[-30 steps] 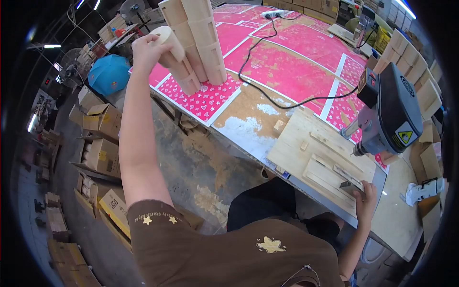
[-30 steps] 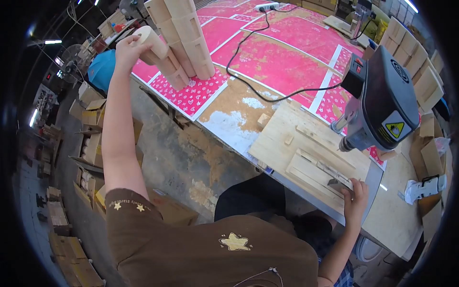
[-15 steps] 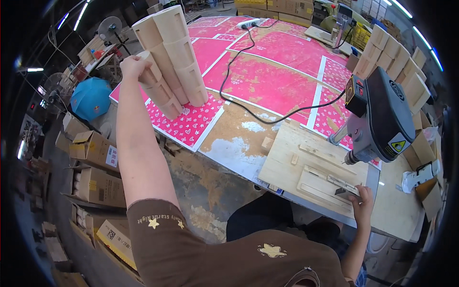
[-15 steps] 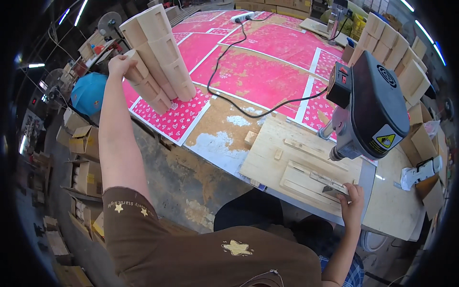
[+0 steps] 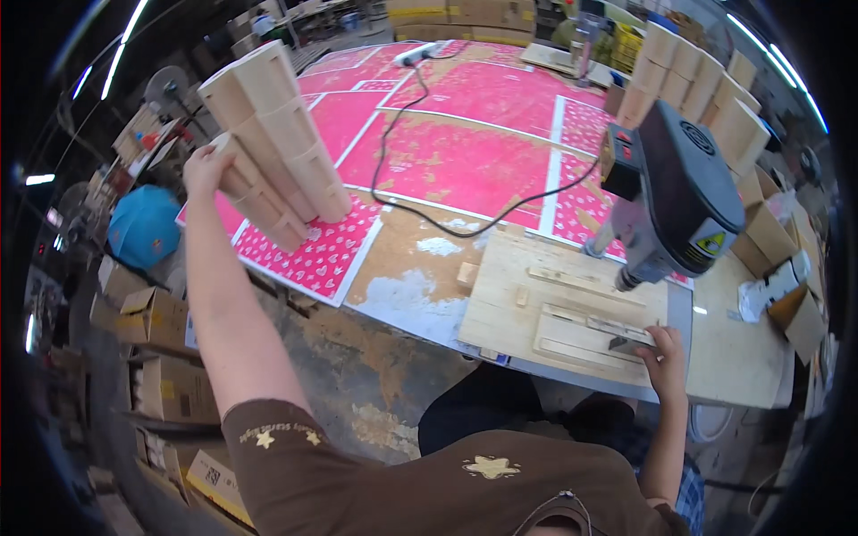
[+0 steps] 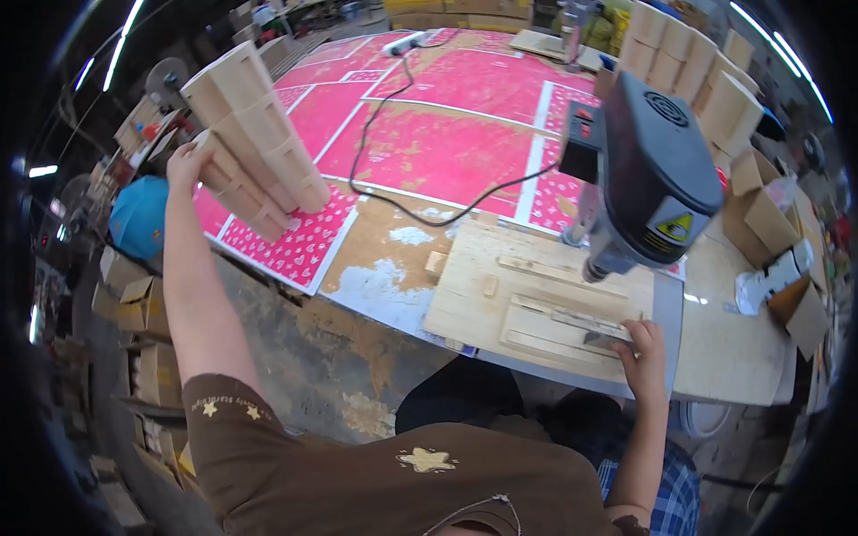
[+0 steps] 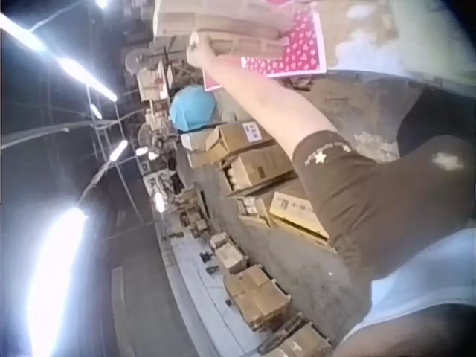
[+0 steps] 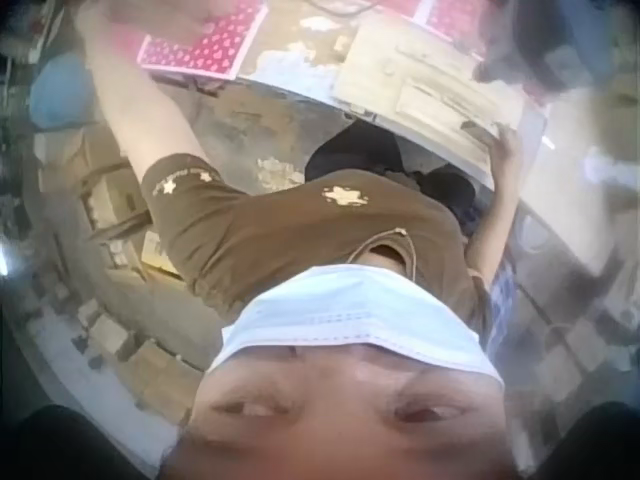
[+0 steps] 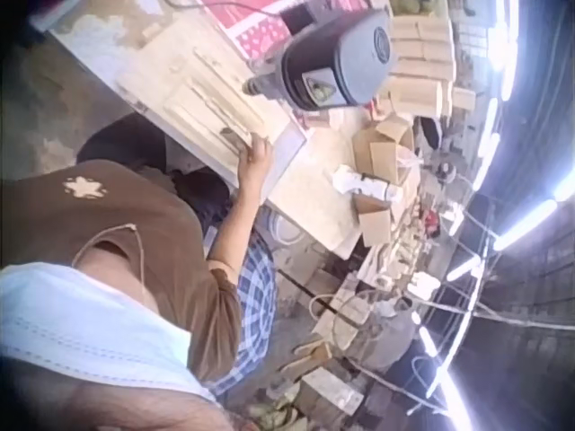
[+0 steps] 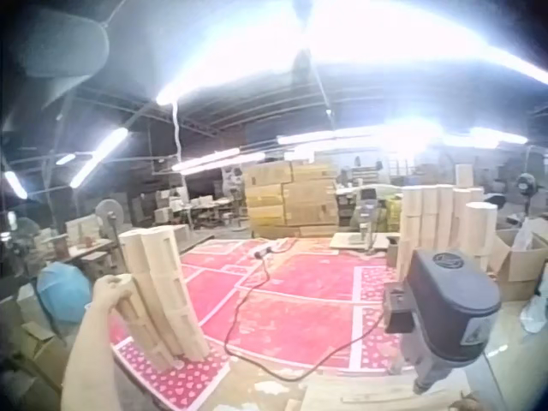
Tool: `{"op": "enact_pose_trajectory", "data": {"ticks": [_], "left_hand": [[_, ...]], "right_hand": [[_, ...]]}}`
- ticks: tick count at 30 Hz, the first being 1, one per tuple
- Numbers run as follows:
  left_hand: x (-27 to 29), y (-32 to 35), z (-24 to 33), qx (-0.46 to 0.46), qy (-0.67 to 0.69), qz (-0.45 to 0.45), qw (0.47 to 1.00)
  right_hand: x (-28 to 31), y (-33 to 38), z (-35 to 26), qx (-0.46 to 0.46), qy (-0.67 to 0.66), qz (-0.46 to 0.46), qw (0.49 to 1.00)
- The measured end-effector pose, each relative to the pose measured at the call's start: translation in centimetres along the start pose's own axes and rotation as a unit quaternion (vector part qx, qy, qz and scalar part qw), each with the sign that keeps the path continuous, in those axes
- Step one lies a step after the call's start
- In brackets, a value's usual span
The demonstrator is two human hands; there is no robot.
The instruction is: Drilling holes into wooden cylindrical components using a drill press.
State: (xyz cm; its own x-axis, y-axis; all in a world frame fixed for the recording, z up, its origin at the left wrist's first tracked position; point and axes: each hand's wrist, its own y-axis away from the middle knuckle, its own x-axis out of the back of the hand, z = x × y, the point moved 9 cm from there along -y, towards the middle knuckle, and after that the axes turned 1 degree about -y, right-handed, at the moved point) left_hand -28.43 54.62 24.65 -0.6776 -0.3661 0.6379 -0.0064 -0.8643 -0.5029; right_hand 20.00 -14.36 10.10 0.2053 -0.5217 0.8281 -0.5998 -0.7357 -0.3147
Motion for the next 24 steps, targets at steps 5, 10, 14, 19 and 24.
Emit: {"op": "enact_pose_trajectory", "data": {"ticks": [5,10,14,19,24], "left_hand": [[2.3,-1.0,-1.8,-0.145,-0.029,0.088,0.985],[2.0,9.5,7.4,-0.171,0.046,0.104,0.979],[-3.3,23.2,14.4,-0.197,0.165,-0.004,0.966],[-6.3,35.7,17.9,-0.101,0.277,-0.151,0.943],[-6.2,41.4,14.7,0.003,0.337,-0.182,0.924]], "right_hand": [[-0.7,-0.5,0.1,0.037,0.000,0.001,0.999],[-0.3,-1.0,0.8,0.018,-0.014,-0.028,0.999],[4.2,-3.4,2.5,0.007,-0.081,0.006,0.997],[10.0,-12.0,16.4,-0.173,0.107,0.182,0.962],[3.5,-18.0,23.5,-0.306,0.119,0.081,0.941]]}}
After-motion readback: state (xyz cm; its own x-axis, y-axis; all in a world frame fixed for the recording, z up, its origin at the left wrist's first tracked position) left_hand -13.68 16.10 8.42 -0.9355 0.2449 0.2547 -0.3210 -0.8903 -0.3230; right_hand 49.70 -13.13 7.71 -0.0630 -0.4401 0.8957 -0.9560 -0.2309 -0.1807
